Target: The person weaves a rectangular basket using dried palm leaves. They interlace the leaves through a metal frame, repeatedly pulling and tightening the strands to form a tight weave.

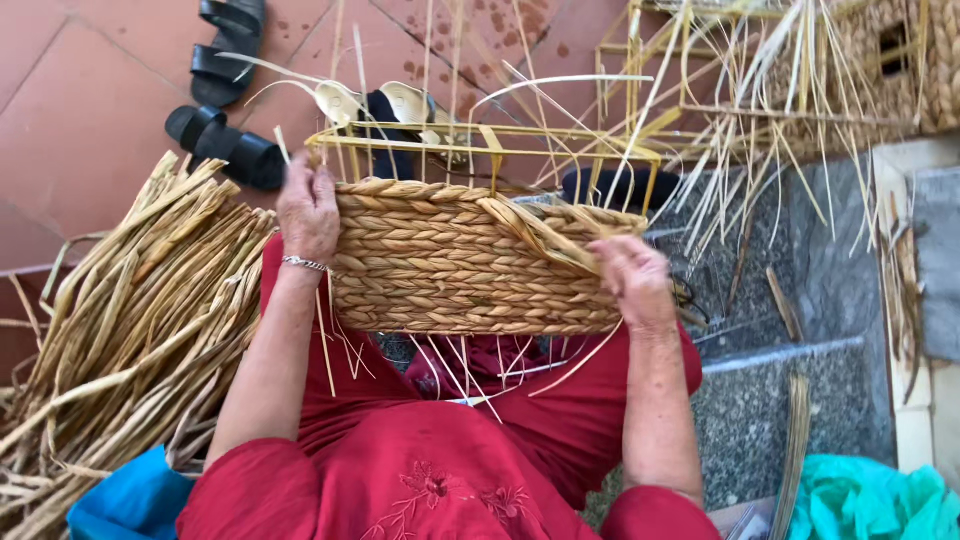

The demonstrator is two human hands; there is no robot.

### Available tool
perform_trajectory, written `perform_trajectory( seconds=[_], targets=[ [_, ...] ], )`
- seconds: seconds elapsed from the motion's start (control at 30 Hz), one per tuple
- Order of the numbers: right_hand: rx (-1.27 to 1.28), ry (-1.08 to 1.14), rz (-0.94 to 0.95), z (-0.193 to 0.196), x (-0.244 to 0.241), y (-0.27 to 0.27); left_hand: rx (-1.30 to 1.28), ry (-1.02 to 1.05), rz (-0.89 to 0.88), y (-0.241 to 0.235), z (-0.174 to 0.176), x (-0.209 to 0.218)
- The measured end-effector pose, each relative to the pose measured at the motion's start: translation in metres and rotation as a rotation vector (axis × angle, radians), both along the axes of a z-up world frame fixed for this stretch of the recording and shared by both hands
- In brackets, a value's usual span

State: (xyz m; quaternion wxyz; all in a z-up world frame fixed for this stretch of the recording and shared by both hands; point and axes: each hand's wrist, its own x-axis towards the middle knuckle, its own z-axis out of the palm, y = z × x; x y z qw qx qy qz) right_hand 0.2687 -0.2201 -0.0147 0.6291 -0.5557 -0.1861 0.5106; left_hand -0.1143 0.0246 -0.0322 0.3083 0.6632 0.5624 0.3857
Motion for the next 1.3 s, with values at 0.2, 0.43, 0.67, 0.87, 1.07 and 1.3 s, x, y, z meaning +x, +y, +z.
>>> perform_trajectory(
  seconds=[0.2,0.43,0.67,0.87,1.07,1.3],
  targets=[
    [0.445,0.293,-0.576,0.014,0.024,-0.013,0.526,0.169,-0.278,-0.023,0.046,0.045],
    [0.137,-0.239,-0.655,0.027,0.031,-0.052,0.328,0.274,-0.871,-0.030,0.025,0.156],
    [-0.226,-0.675,-0.090,0.023,-0.016,-0.038,-0.015,0.369,-0.759,-0.019,0.027,0.179],
    [0.002,-1.544,0.097,0.030,-0.060,0.012,-0.016,0.715,-0.805,-0.022,0.020,0.207],
    [-0.132,-1.312,0.312,0.064,-0.052,0.028,-0.036,0.493,-0.671,-0.026,0.018,0.205],
    [-0.340,-1.326,0.693,0.089,-0.021,0.072,-0.415,-0.125,-0.558,-0.035,0.022,0.175]
  ],
)
